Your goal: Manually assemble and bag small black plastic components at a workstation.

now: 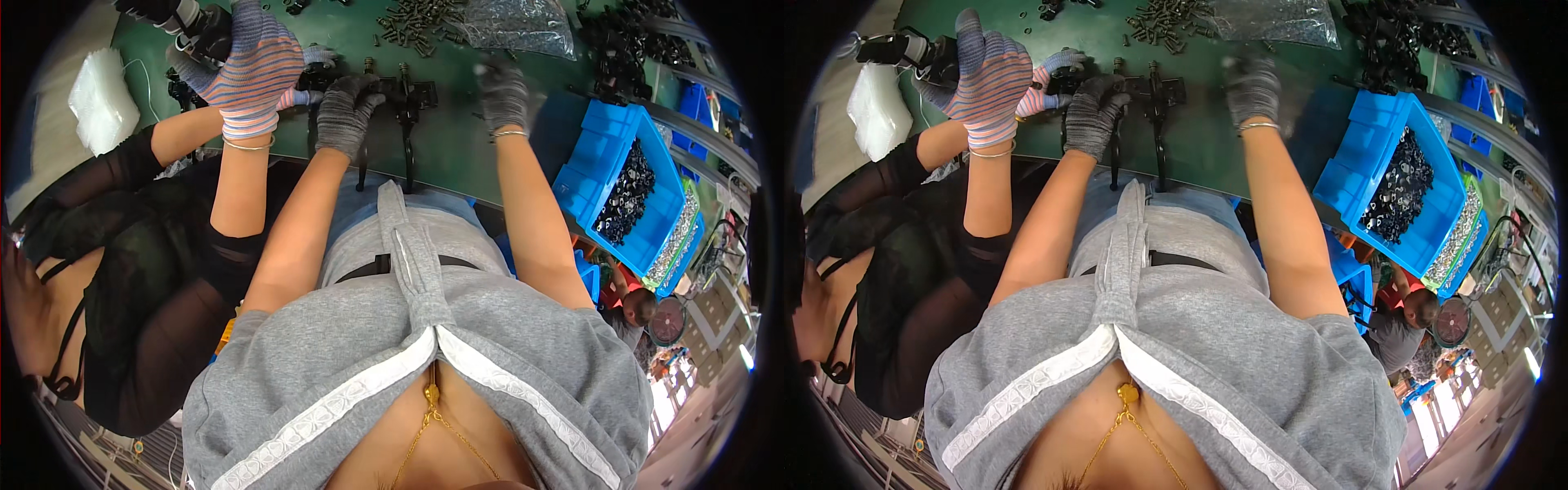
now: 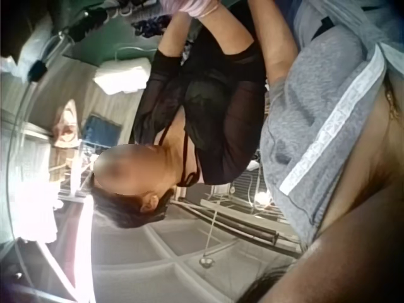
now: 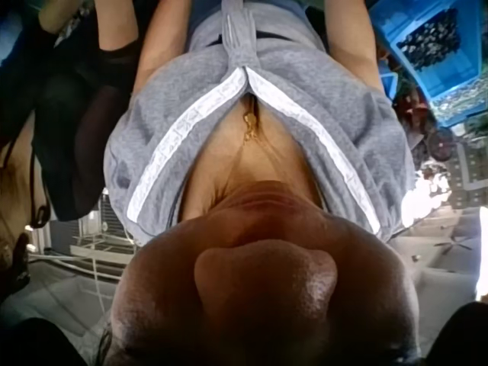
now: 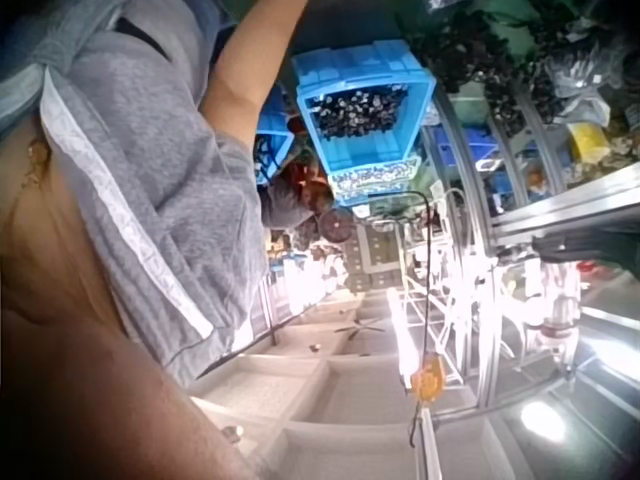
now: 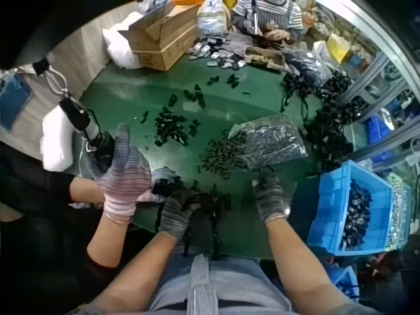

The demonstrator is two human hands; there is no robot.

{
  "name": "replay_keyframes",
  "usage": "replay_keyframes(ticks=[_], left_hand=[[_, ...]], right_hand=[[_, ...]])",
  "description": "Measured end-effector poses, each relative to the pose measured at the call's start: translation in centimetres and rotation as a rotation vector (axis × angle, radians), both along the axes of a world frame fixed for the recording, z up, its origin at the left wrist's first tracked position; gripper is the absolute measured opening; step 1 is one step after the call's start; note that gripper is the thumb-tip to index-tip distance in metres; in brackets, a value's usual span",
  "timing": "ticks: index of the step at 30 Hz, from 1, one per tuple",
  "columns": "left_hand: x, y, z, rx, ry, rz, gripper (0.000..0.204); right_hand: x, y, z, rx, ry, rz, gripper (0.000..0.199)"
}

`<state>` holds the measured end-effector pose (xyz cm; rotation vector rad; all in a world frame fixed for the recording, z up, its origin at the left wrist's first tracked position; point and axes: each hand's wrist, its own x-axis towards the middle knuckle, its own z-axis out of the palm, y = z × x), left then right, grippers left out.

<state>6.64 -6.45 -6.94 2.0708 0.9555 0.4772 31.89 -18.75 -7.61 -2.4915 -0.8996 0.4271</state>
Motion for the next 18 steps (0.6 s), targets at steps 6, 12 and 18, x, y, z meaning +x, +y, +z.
replay_keyframes(ticks=[6, 12, 18], left_hand=[[0.3, -0.4, 0.1, -0.131, -0.011, 0.066, 0.036], [-0.5, -0.7, -0.9, -0.182, -0.059, 0.083, 0.035], [-1.2, -1.4, -1.1, -0.254, -0.077, 0.124, 0.034]], right_hand=[[2.2, -4.5, -1.5, -0.205, 0.081, 0.022, 0.032], [1.5, -4.1, -1.4, -0.249, 0.134, 0.024, 0.03], [2.1, -4.3, 0.1, -0.196, 0.25, -0.026, 0.032]])
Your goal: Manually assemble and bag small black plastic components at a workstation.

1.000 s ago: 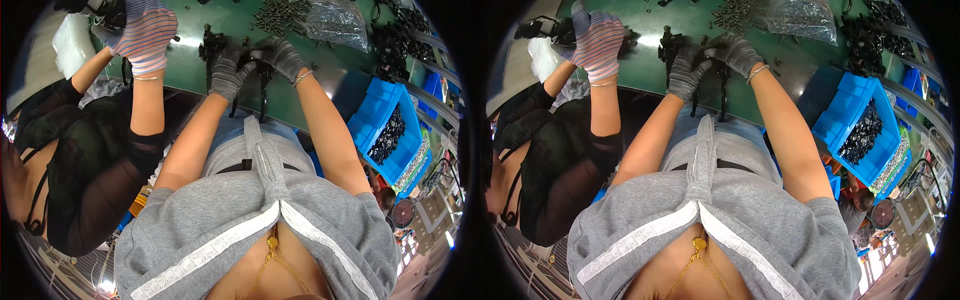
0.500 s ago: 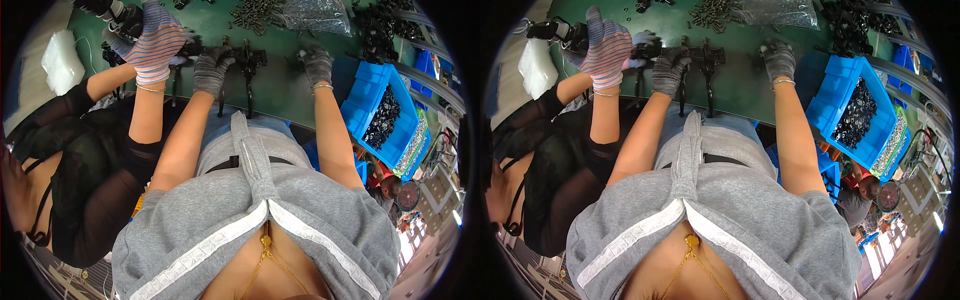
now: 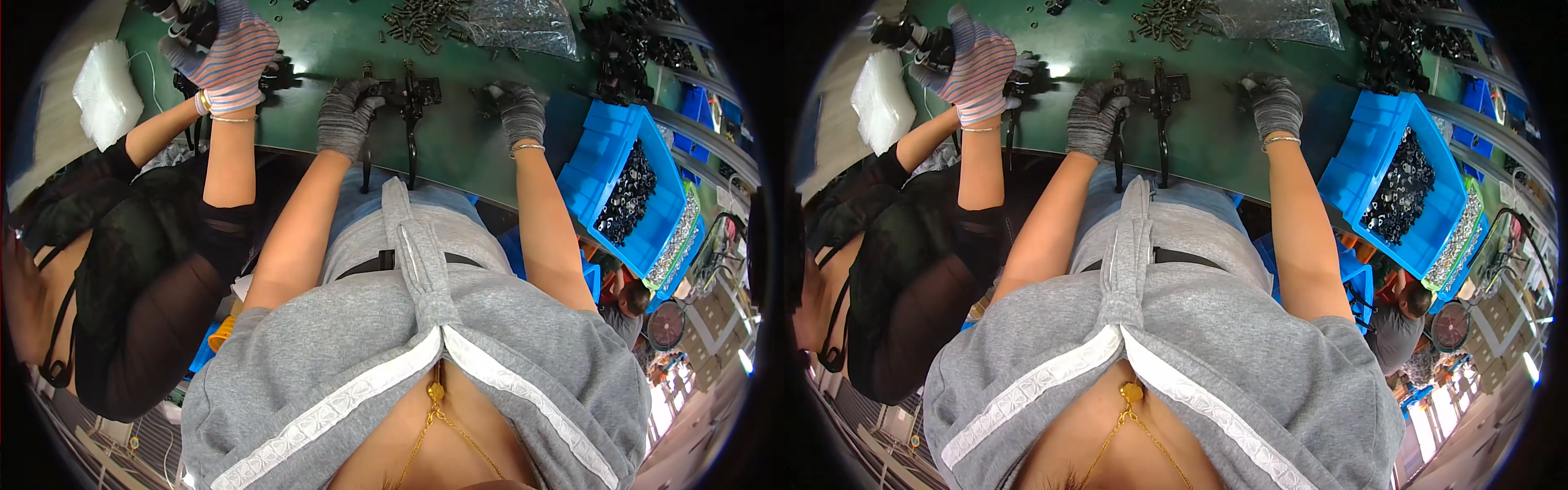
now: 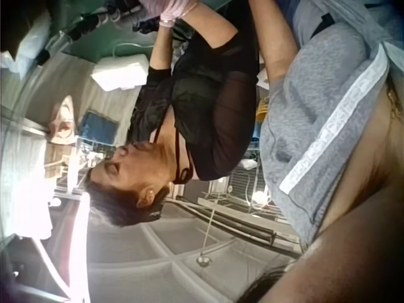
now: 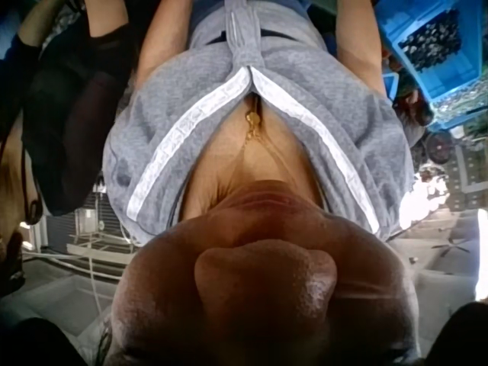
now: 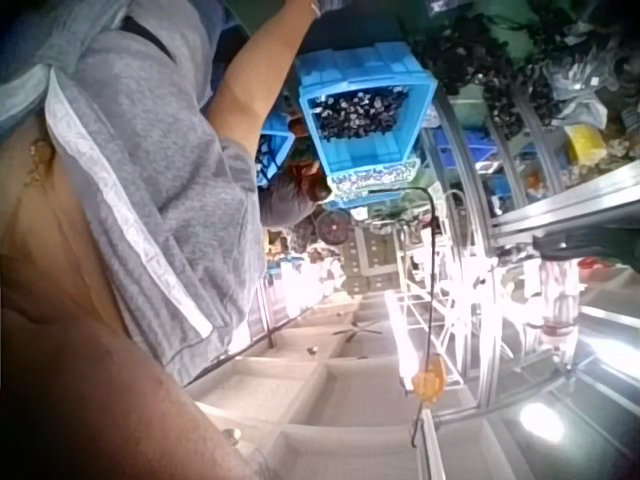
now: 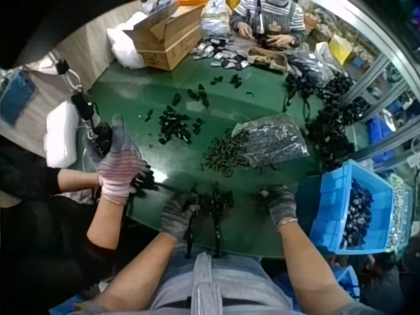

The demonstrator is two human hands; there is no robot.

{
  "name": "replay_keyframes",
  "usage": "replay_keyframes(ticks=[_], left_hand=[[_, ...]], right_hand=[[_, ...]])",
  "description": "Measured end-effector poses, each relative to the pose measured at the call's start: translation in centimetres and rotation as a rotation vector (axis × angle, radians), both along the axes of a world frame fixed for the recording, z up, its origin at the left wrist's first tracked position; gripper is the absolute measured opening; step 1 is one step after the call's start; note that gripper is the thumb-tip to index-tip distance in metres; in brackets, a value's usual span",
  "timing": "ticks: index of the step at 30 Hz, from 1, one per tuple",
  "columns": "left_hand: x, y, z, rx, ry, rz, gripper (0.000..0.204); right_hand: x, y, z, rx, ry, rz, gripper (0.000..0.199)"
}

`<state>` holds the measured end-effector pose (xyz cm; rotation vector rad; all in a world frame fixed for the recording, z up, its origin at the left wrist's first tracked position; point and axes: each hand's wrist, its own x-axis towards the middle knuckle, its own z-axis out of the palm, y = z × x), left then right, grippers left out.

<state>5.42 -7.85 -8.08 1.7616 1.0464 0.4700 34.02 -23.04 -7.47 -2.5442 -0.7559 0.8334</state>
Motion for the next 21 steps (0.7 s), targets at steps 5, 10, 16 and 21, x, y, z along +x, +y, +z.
replay_keyframes(ticks=[5, 10, 16, 21], left_hand=[[0.1, -0.4, 0.9, 0.109, 0.064, 0.009, 0.035], [0.0, -0.6, 2.2, 0.088, 0.059, 0.003, 0.035], [-0.3, -0.6, 1.4, -0.066, -0.013, 0.044, 0.036], [-0.2, -0.5, 1.1, 0.013, 0.035, 0.014, 0.036]], right_hand=[[-1.5, 2.8, -1.9, 0.167, -0.258, 0.366, 0.026], [-9.8, 8.0, 5.1, 0.277, -0.185, 0.746, 0.024], [-10.4, 9.2, 6.7, 0.131, -0.201, 0.915, 0.026], [-9.9, 9.7, 7.6, 0.084, -0.239, 0.957, 0.027]])
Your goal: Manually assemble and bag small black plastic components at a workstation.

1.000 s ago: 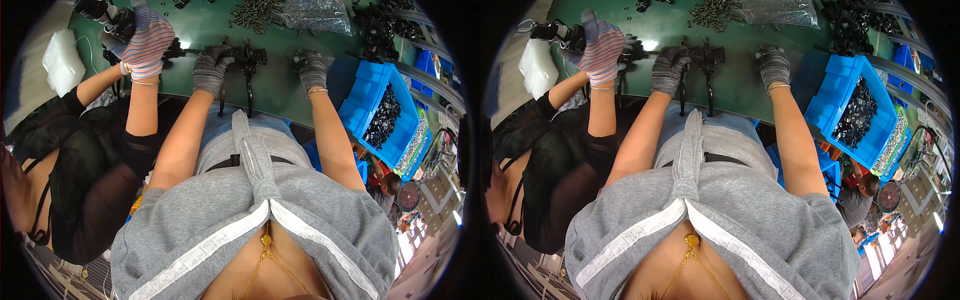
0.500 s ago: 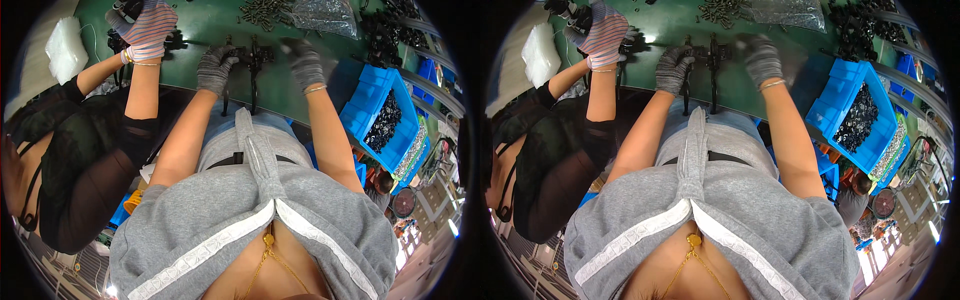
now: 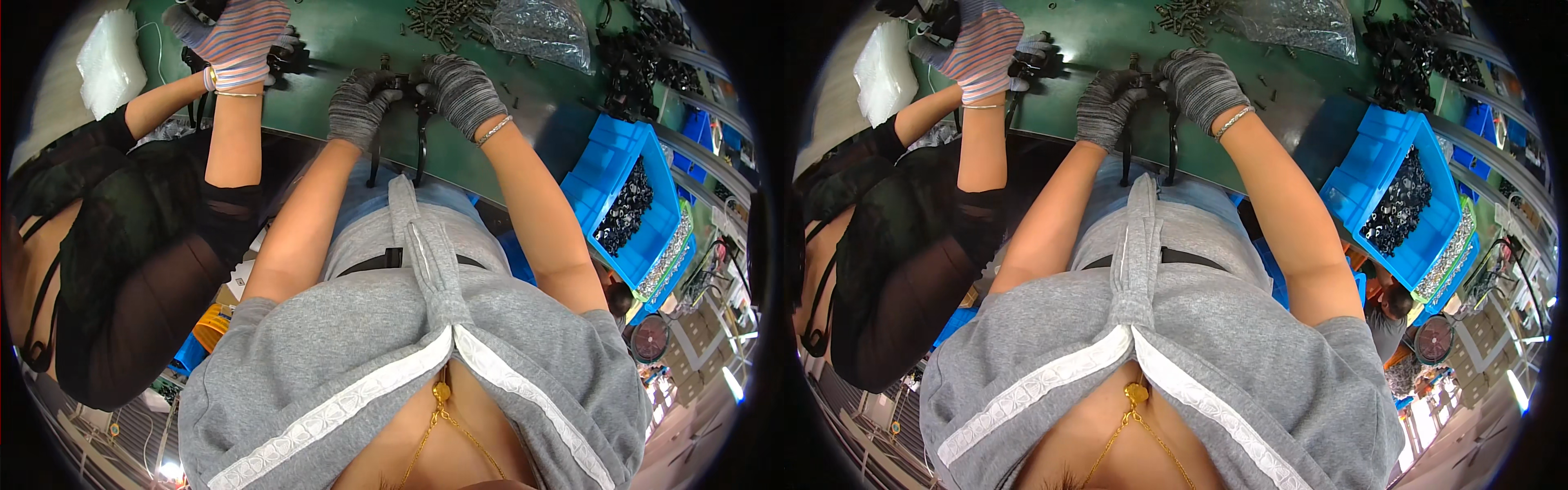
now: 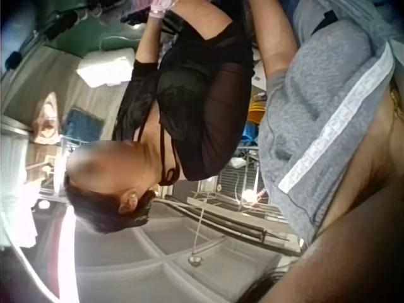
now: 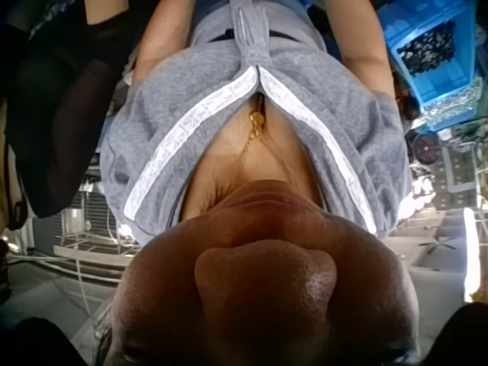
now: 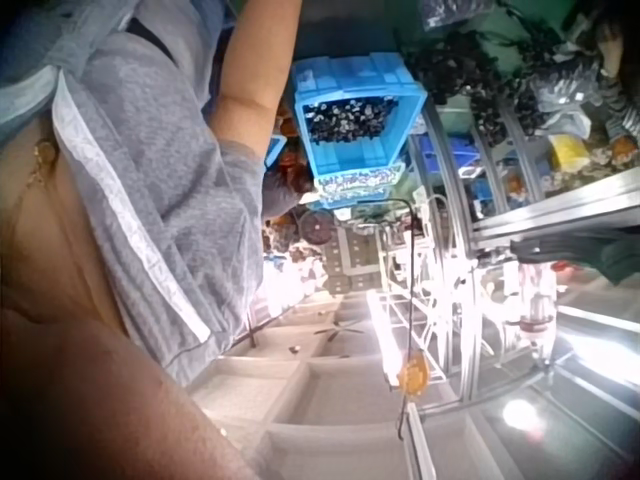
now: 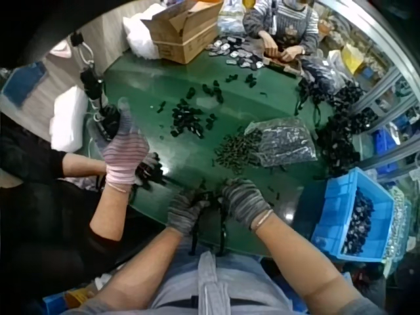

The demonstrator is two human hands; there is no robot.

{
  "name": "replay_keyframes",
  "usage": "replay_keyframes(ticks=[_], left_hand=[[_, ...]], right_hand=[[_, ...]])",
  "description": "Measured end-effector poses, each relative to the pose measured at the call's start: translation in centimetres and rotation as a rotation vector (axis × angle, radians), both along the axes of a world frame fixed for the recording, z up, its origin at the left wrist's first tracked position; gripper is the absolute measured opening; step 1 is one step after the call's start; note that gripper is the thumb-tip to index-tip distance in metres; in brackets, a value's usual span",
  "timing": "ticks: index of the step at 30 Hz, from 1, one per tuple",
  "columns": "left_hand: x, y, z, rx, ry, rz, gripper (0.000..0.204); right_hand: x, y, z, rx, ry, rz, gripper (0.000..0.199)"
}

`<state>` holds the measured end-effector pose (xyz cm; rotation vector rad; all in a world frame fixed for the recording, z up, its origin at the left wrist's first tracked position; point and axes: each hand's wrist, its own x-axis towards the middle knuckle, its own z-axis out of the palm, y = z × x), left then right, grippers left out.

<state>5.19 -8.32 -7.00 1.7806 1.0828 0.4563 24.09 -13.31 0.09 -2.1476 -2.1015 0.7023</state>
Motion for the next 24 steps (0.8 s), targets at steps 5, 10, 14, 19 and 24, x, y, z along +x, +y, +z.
replay_keyframes(ticks=[5, 10, 14, 19, 24], left_hand=[[0.0, 0.1, -1.5, -0.141, -0.094, 0.066, 0.034], [0.0, 0.3, -1.8, -0.095, -0.079, 0.001, 0.036], [-0.3, 0.4, -2.4, -0.095, -0.076, -0.005, 0.036], [0.0, 0.1, -2.0, -0.077, -0.03, 0.029, 0.038], [0.0, 0.1, -2.7, -0.141, -0.073, 0.052, 0.037]], right_hand=[[-0.2, 1.0, 0.7, -0.049, -0.057, 0.138, 0.025], [0.2, 1.0, -0.9, -0.044, -0.058, 0.143, 0.023], [-0.3, 1.2, 0.5, -0.097, 0.233, -0.076, 0.023], [-0.2, 1.5, 0.6, -0.151, 0.231, -0.112, 0.024], [-0.8, 1.9, 0.9, -0.271, 0.137, -0.128, 0.023]])
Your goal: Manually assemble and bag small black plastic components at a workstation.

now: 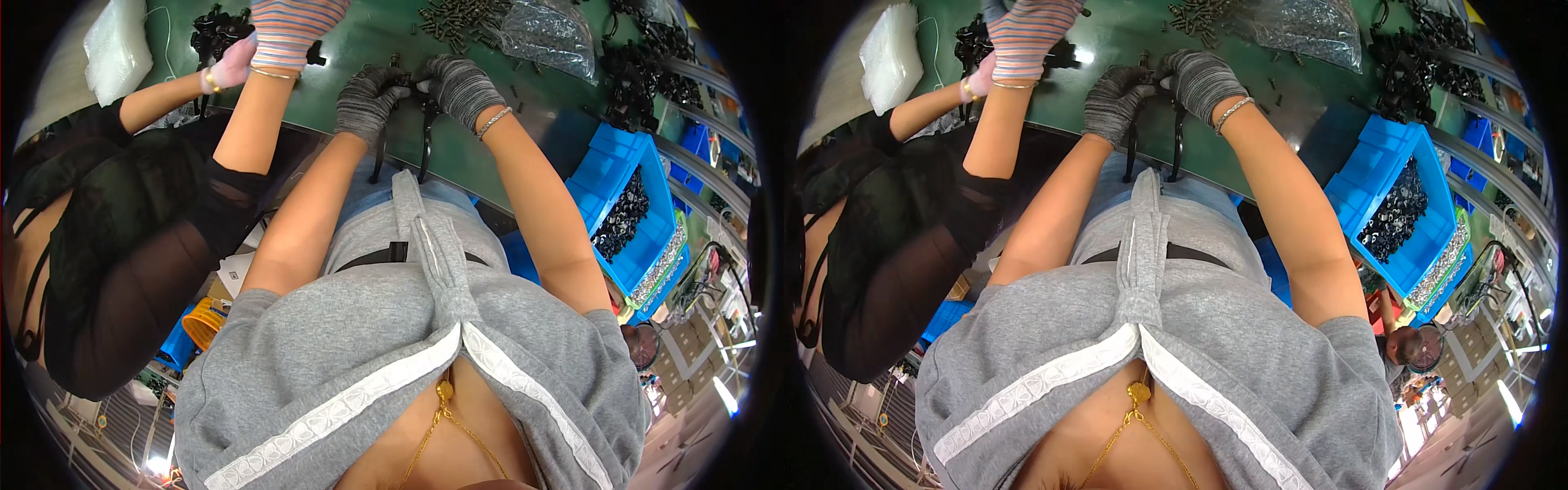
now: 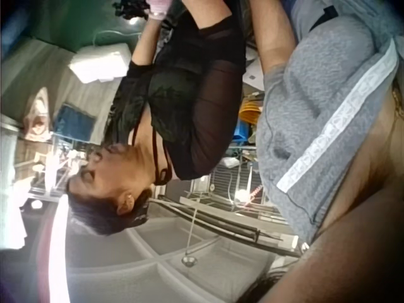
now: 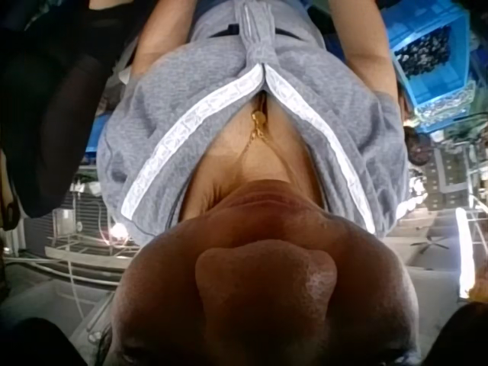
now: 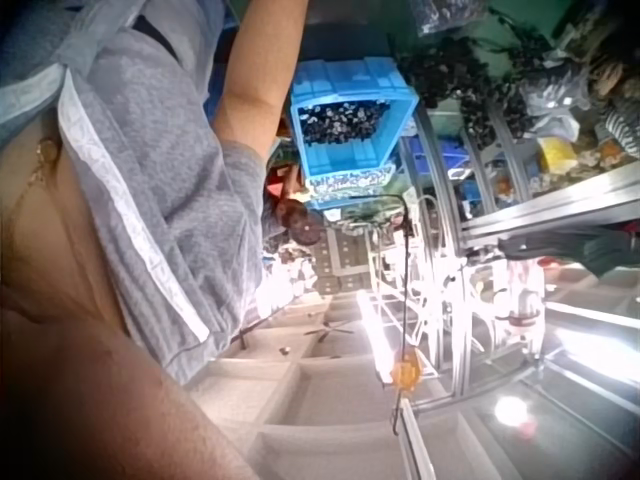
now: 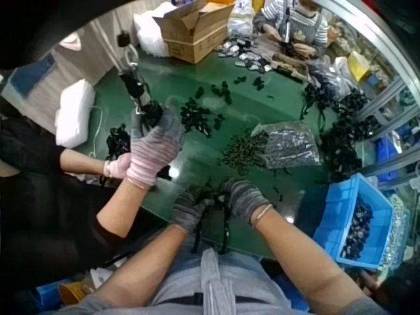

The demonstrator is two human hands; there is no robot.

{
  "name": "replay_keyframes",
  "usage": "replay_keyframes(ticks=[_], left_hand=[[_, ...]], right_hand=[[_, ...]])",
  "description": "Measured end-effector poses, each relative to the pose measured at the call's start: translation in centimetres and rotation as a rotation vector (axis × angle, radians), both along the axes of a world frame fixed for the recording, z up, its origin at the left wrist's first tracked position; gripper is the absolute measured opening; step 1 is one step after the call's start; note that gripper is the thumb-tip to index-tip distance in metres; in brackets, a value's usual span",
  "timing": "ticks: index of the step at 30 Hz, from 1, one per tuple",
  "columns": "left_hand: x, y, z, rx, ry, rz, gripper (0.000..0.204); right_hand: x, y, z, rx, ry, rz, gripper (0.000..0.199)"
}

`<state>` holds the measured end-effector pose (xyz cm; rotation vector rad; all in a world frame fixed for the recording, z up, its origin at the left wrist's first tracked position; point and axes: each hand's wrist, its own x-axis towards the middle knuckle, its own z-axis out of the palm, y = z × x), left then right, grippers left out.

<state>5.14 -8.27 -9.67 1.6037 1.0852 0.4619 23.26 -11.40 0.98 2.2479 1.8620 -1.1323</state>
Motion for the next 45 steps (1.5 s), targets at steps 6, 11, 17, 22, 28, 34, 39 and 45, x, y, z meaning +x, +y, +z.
replay_keyframes(ticks=[6, 11, 17, 22, 28, 34, 39, 45], left_hand=[[0.0, 0.6, 2.5, 0.099, 0.075, -0.093, 0.038], [-0.1, 0.9, 2.5, 0.078, 0.119, -0.133, 0.035], [-0.1, 0.8, 2.3, -0.058, 0.007, -0.098, 0.035], [0.0, 0.9, 2.2, -0.095, 0.028, -0.106, 0.034], [0.1, 0.7, 2.7, -0.103, 0.018, -0.098, 0.032], [0.0, 0.6, 1.5, 0.085, 0.039, -0.071, 0.035], [-0.1, 0.4, 1.1, 0.061, 0.044, -0.082, 0.034], [0.0, 0.4, 2.1, 0.154, 0.137, -0.123, 0.035]], right_hand=[[-0.3, -1.1, -0.8, 0.098, 0.172, -0.232, 0.024], [-0.5, -0.6, -0.5, 0.041, 0.102, -0.22, 0.023], [-0.1, -0.8, -1.2, 0.044, 0.064, -0.138, 0.03], [-1.6, -0.6, -0.6, 0.029, -0.185, -0.045, 0.025], [-1.9, -1.0, -0.6, 0.213, -0.323, 0.188, 0.018], [-2.5, -0.7, -0.8, 0.269, -0.354, 0.245, 0.017], [-2.6, -1.0, -1.4, 0.205, -0.39, 0.221, 0.022], [-2.2, -1.0, -3.0, 0.214, -0.341, 0.082, 0.045]])
